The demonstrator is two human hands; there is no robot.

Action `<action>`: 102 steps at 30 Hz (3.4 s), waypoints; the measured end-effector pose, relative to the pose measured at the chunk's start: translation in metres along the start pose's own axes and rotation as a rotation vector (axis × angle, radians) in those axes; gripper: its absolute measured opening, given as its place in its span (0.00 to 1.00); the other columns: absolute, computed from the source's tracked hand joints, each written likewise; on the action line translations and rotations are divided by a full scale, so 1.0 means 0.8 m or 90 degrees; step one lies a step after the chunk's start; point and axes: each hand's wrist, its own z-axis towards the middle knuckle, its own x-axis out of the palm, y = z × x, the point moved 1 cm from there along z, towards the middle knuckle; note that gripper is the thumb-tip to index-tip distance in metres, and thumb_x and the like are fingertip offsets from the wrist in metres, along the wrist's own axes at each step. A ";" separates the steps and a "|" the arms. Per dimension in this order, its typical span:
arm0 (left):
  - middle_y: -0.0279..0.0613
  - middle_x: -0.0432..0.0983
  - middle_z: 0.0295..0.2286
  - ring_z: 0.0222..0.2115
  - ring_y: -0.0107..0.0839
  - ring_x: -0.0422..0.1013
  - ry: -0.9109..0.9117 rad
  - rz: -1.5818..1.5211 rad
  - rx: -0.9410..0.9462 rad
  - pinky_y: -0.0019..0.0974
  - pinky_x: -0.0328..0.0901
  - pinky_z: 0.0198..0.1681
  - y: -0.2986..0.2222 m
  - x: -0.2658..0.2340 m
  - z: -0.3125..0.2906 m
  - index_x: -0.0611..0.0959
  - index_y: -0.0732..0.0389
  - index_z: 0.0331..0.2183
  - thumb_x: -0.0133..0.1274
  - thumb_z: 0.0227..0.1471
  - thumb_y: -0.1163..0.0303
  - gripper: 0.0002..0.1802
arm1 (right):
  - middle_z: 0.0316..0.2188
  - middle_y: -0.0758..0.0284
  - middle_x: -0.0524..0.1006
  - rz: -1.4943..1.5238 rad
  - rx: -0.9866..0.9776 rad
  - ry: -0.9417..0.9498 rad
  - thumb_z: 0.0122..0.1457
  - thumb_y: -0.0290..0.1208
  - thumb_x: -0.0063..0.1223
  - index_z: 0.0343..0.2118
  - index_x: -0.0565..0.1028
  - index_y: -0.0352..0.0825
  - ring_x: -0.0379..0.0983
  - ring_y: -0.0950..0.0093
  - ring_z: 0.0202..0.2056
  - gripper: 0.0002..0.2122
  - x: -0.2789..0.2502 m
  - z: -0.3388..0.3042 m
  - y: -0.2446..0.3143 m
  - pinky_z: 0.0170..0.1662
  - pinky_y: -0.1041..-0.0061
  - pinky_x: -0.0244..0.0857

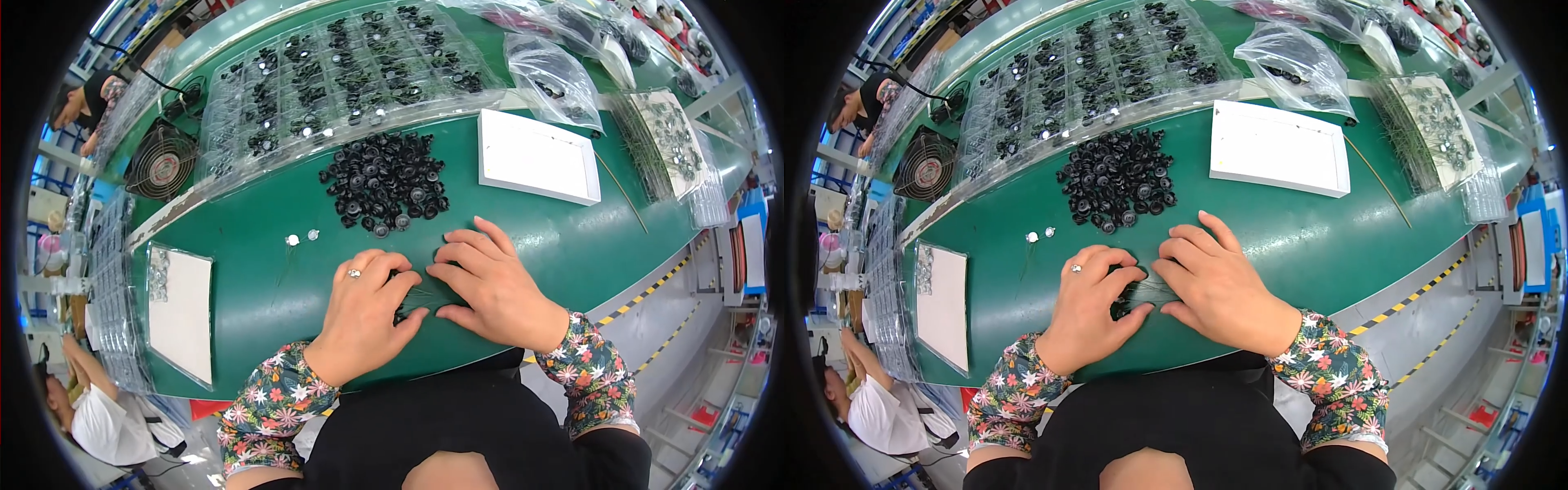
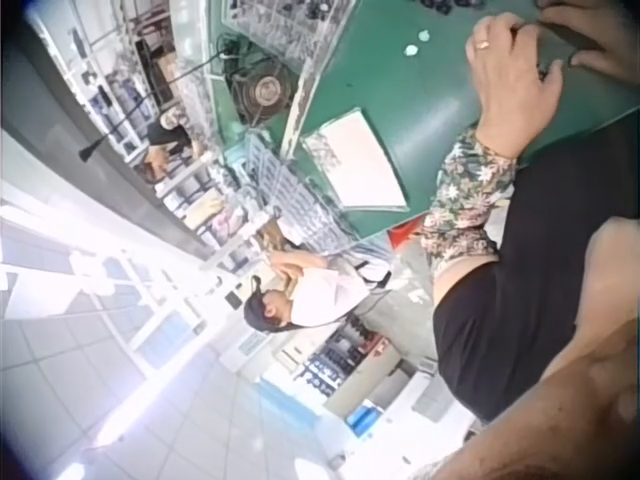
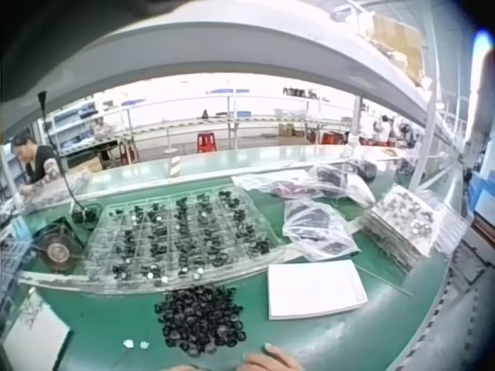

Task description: The person assembles small plastic parts by hand, inserting white electronic components into black plastic housings on a factory production line.

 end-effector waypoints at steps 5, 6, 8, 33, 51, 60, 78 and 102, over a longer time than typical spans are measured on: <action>0.39 0.70 0.36 0.43 0.42 0.66 -0.026 0.006 0.025 0.45 0.61 0.44 0.000 0.001 0.000 0.79 0.60 0.30 0.64 0.36 0.72 0.14 | 0.40 0.66 0.71 0.014 0.005 -0.004 0.38 0.31 0.67 0.40 0.74 0.34 0.65 0.65 0.50 0.22 0.001 -0.001 0.005 0.60 0.55 0.50; 0.39 0.70 0.36 0.43 0.42 0.66 -0.026 0.006 0.025 0.45 0.61 0.44 0.000 0.002 0.000 0.79 0.60 0.30 0.64 0.36 0.72 0.14 | 0.39 0.66 0.71 0.011 0.004 -0.011 0.38 0.31 0.67 0.38 0.74 0.34 0.65 0.66 0.49 0.21 0.002 -0.001 0.007 0.60 0.56 0.51; 0.39 0.71 0.36 0.42 0.42 0.67 -0.029 -0.004 0.025 0.44 0.62 0.44 -0.001 0.002 0.000 0.79 0.60 0.29 0.64 0.36 0.73 0.13 | 0.39 0.66 0.71 0.009 0.004 -0.018 0.38 0.31 0.67 0.37 0.74 0.35 0.66 0.66 0.48 0.20 0.004 -0.001 0.010 0.59 0.57 0.52; 0.34 0.72 0.38 0.45 0.40 0.65 0.036 -0.164 -0.050 0.43 0.57 0.50 0.014 -0.001 0.001 0.79 0.58 0.27 0.61 0.43 0.73 0.07 | 0.15 0.67 0.70 -0.046 -0.121 0.140 0.51 0.28 0.49 0.25 0.70 0.35 0.70 0.67 0.21 0.03 0.011 0.012 0.003 0.33 0.69 0.62; 0.40 0.72 0.37 0.40 0.41 0.70 -0.199 -0.157 0.121 0.40 0.67 0.42 0.035 -0.052 -0.040 0.79 0.61 0.35 0.64 0.40 0.70 0.16 | 0.24 0.57 0.75 -0.171 -0.181 0.218 0.55 0.27 0.48 0.28 0.73 0.34 0.72 0.54 0.29 0.04 -0.095 0.280 0.016 0.33 0.60 0.66; 0.42 0.70 0.35 0.39 0.40 0.68 -0.252 -0.182 0.100 0.39 0.67 0.40 0.050 -0.055 -0.036 0.78 0.64 0.32 0.59 0.42 0.74 0.11 | 0.30 0.55 0.78 -0.275 -0.133 -0.049 0.56 0.32 0.46 0.29 0.77 0.34 0.75 0.54 0.34 0.10 0.022 0.526 -0.029 0.40 0.56 0.68; 0.44 0.69 0.34 0.41 0.40 0.65 -0.247 -0.196 0.051 0.39 0.66 0.42 0.056 -0.047 -0.038 0.76 0.66 0.29 0.52 0.40 0.75 0.09 | 0.36 0.64 0.77 -0.541 -0.132 -0.100 0.55 0.31 0.44 0.31 0.81 0.41 0.72 0.65 0.43 0.11 0.082 0.523 -0.063 0.48 0.57 0.60; 0.45 0.68 0.33 0.42 0.41 0.65 -0.250 -0.189 0.057 0.39 0.65 0.40 0.054 -0.028 -0.044 0.76 0.65 0.25 0.53 0.39 0.75 0.06 | 0.33 0.70 0.77 -0.215 -0.128 -0.236 0.46 0.40 0.61 0.24 0.82 0.44 0.69 0.63 0.45 0.07 0.130 0.577 -0.071 0.45 0.63 0.66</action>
